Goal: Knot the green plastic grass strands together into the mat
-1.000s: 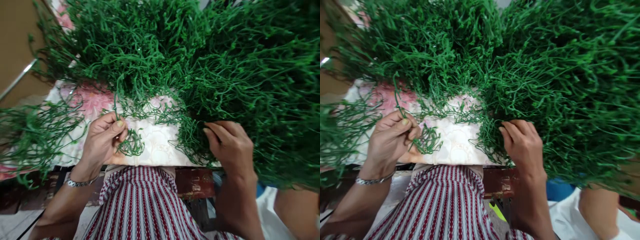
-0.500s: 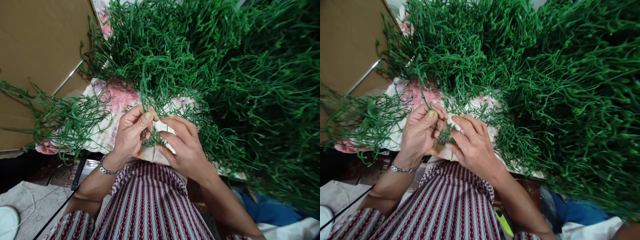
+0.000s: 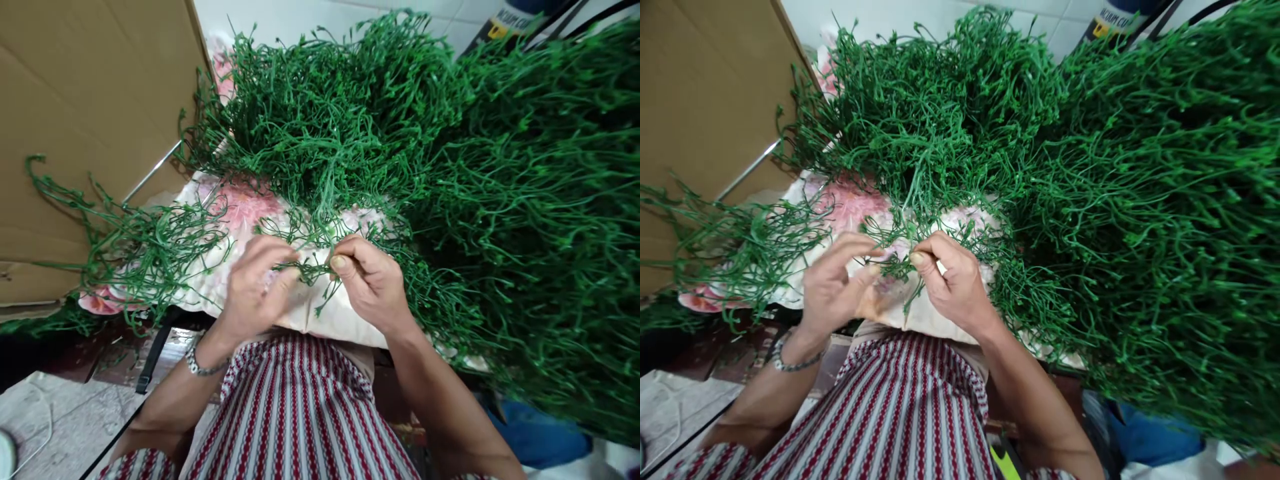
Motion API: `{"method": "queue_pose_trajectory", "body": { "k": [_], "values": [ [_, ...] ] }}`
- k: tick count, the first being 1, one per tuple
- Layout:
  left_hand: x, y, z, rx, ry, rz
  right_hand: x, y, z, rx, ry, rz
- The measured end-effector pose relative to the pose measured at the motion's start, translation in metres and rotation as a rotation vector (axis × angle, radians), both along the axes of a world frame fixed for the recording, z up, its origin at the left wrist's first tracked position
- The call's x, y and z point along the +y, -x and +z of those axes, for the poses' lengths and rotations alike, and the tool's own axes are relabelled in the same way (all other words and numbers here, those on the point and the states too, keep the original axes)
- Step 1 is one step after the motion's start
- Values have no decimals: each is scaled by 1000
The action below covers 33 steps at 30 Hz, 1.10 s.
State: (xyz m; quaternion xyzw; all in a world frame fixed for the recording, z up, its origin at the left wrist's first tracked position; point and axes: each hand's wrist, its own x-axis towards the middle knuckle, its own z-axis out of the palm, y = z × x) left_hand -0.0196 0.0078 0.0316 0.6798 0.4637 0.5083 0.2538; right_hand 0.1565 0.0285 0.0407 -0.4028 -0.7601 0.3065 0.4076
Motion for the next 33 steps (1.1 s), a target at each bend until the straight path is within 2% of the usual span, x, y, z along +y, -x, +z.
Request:
{"method": "queue_pose_trajectory", "body": {
  "k": [2,5,8,11,14,20,23,26,30,33],
  "values": [
    [-4,-5,-2,156,-93,-74,1,2,0,12,22,22],
    [-2,-11,-5,142,-169,10,3,3,1,44,32,49],
    [0,-13,-5,38,-135,52,4,0,4,79,37,155],
    [0,-14,-3,-25,-23,42,5,-2,4,44,-2,227],
    [-2,-16,-4,-45,39,75,4,-1,2,12,-51,155],
    [-1,-14,-3,115,-168,122,3,-2,5,-160,-120,89],
    [7,-12,5,102,-43,25,10,-4,11,-229,-149,97],
    [22,-14,11,15,128,-65,18,-6,15,-199,-148,71],
    [44,-21,8,-107,208,-174,25,-7,9,-88,-88,-25],
    [50,-24,2,-161,226,-276,26,-8,2,-27,-39,-60]
  ]
}}
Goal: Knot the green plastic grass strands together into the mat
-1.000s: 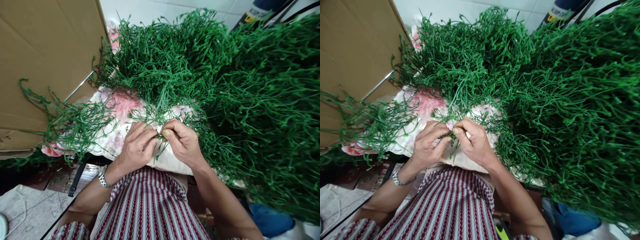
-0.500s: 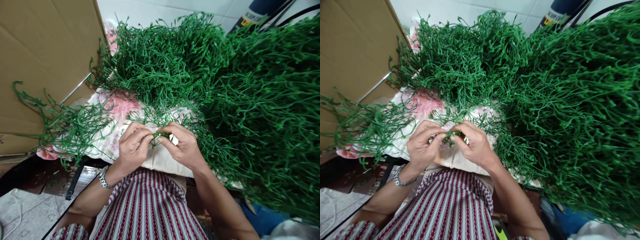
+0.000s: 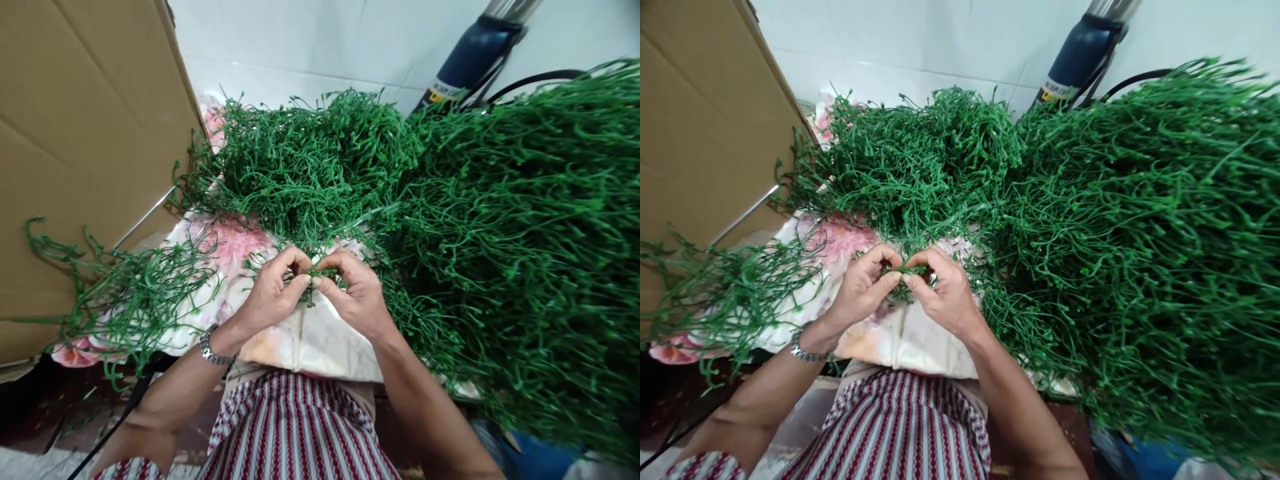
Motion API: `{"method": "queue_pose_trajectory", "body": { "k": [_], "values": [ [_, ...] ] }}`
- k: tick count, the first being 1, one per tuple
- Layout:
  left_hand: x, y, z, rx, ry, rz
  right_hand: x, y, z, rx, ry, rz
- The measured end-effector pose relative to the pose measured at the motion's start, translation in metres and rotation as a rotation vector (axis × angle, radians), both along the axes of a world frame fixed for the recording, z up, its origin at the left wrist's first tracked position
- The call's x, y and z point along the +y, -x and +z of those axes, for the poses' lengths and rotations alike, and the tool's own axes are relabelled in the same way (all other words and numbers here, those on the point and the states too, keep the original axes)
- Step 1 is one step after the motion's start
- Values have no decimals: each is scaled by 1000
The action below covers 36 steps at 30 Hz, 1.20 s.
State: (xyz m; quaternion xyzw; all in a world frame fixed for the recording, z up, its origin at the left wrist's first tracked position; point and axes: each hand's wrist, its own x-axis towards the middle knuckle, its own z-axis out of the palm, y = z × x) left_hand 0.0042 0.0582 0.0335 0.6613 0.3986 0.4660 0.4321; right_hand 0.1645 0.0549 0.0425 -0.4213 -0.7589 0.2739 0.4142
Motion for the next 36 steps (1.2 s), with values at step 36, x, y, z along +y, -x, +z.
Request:
{"method": "queue_pose_trajectory", "body": {
  "k": [36],
  "values": [
    [-9,-1,-8,120,14,84,-2,-7,-4,-199,144,144]
  ]
}}
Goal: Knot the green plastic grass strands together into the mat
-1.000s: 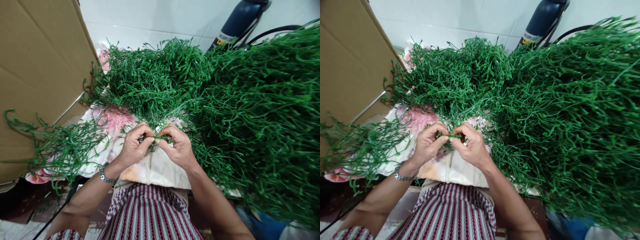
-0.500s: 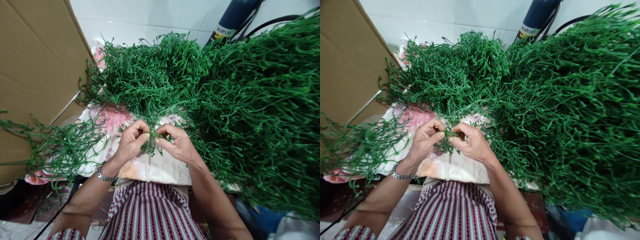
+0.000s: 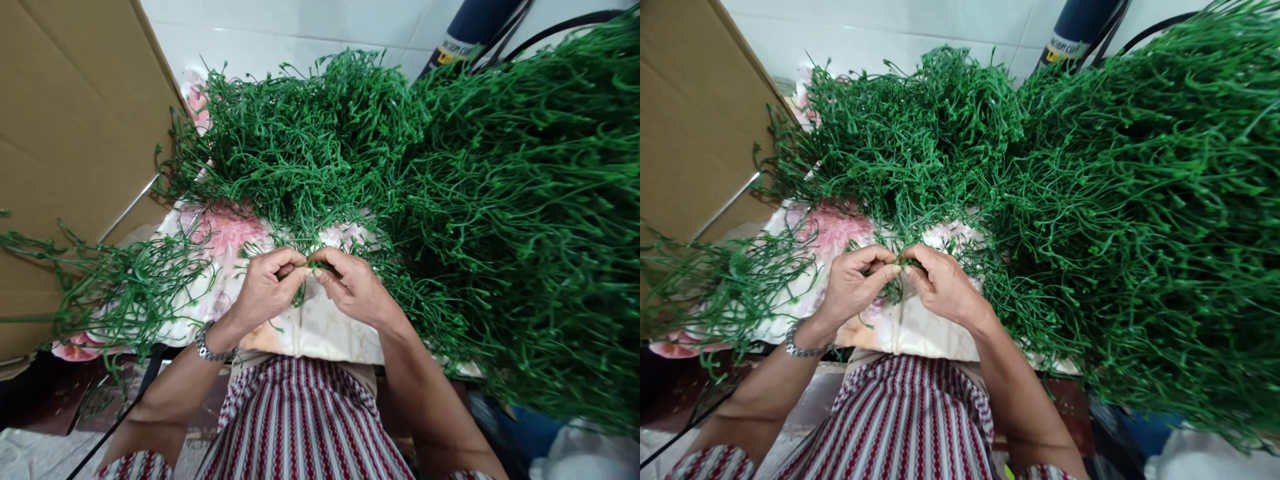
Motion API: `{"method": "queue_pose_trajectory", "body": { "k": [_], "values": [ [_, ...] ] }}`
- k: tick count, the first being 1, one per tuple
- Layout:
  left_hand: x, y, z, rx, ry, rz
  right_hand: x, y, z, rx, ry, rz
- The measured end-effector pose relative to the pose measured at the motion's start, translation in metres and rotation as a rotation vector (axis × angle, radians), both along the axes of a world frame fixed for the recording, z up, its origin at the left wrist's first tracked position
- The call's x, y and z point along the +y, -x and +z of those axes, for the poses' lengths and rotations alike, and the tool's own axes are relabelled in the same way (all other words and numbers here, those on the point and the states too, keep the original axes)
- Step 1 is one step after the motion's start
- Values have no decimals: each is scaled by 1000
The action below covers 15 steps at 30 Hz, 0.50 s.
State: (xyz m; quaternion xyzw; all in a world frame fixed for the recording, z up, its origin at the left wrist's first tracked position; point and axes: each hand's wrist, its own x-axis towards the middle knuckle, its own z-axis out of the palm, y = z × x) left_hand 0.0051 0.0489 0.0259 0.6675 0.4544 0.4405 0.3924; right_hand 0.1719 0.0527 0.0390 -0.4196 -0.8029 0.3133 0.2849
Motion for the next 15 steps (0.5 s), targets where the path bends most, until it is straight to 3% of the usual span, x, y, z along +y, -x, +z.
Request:
{"method": "queue_pose_trajectory", "body": {
  "k": [7,15],
  "values": [
    [2,1,-3,96,-173,32,-4,1,2,-204,-74,-39],
    [1,7,6,-65,-17,-64,-9,-3,7,47,-18,36]
  ]
}}
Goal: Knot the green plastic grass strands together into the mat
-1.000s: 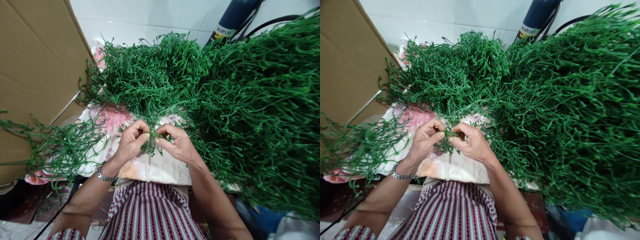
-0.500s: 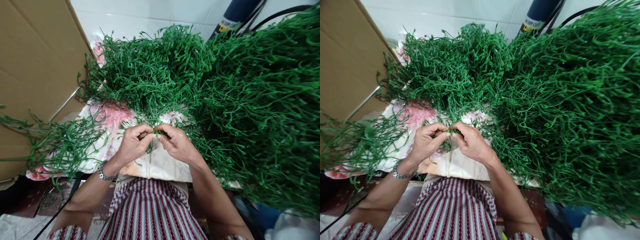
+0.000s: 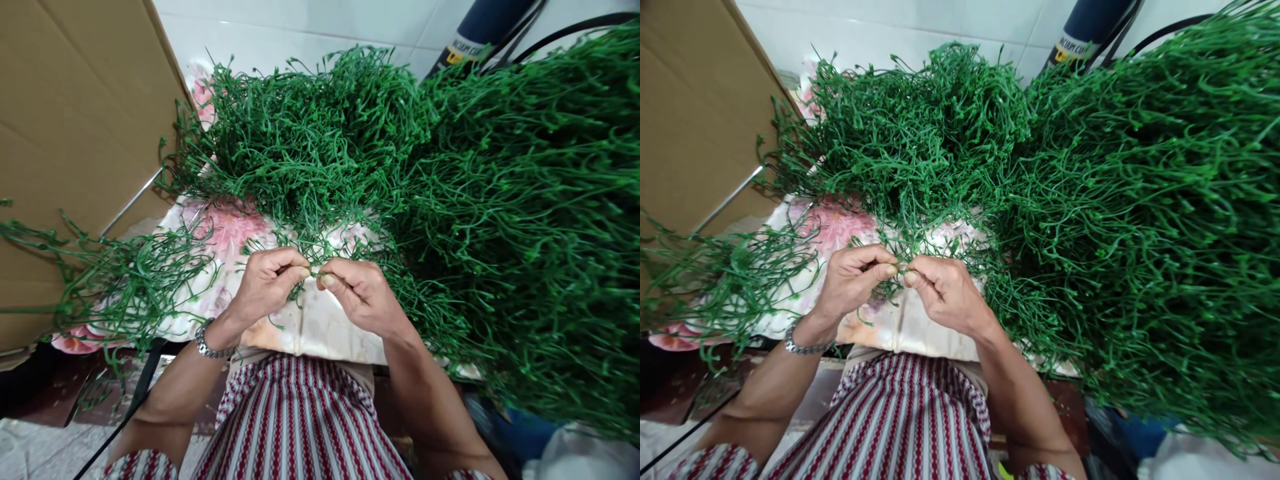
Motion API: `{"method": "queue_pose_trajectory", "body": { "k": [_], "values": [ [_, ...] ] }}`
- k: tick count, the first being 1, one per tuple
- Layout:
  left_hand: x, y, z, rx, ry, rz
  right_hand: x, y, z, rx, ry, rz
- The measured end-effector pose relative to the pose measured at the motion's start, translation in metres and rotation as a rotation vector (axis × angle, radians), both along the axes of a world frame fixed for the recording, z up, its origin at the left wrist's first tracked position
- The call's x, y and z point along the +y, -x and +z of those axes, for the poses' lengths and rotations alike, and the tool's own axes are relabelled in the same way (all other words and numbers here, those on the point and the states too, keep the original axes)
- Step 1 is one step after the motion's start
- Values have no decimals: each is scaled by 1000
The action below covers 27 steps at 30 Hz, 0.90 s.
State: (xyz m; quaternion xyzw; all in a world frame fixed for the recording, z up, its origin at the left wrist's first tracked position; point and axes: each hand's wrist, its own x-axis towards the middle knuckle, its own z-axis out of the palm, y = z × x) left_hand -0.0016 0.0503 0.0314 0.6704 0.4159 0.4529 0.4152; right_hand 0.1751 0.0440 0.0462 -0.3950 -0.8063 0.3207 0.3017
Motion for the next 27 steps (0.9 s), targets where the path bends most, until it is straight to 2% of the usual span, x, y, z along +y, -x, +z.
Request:
{"method": "queue_pose_trajectory", "body": {
  "k": [5,11,15,19,21,23,25,27],
  "values": [
    [-2,2,4,17,12,-61,1,-2,1,143,88,25],
    [2,5,10,28,-5,-136,5,-3,1,190,135,76],
    [5,5,15,132,-12,-290,7,-2,1,108,58,144],
    [4,6,15,245,71,-320,7,0,-1,-29,-62,137],
    [3,8,12,195,127,-366,7,-1,-1,-33,-60,181],
    [3,11,10,51,199,-457,7,-1,-3,44,11,268],
    [4,13,10,-88,262,-529,6,1,-5,196,131,349],
    [4,13,10,-162,307,-534,4,5,-10,379,266,381]
  ]
}}
